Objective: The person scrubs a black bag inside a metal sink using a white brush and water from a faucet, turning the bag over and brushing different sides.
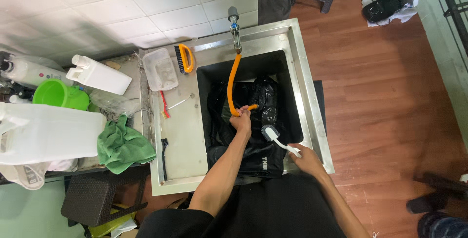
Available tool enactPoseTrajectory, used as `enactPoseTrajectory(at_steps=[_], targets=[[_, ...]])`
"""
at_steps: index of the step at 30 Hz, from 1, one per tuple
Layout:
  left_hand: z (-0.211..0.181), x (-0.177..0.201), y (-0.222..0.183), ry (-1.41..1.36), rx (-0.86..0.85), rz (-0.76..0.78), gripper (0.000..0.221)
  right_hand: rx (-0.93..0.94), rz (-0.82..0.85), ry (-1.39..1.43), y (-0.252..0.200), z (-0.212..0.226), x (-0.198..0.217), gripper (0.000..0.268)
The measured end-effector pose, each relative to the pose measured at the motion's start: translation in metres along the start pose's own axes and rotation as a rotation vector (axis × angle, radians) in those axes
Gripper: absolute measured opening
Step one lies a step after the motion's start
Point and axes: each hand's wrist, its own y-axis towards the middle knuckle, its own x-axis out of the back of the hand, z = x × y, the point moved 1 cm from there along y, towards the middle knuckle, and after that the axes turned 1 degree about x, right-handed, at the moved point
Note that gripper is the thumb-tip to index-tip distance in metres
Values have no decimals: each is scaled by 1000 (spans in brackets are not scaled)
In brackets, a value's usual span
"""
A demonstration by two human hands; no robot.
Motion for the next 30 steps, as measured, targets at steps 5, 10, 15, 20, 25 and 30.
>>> enactPoseTrajectory(at_steps=[5,10,15,20,25,30], targets=[[4,-2,3,2,-23,-42,47,-9,13,-40,1,5,2,45],[-14,-11,-9,-33,-26,-67,47,-11,26,-85,6,1,2,44],[1,3,8,136,-72,-158,46,-28,40,-90,3,5,7,43],[-15,2,1,78,-81,-175,47,-29,52,-101,11,-7,4,44],[-33,-2,-6,-41,-116,-173,49,-20,49,-105,9,-3,6,43],[-26,1,10,-105,-139,-91,47,-18,55,-91,15,-11,3,43]])
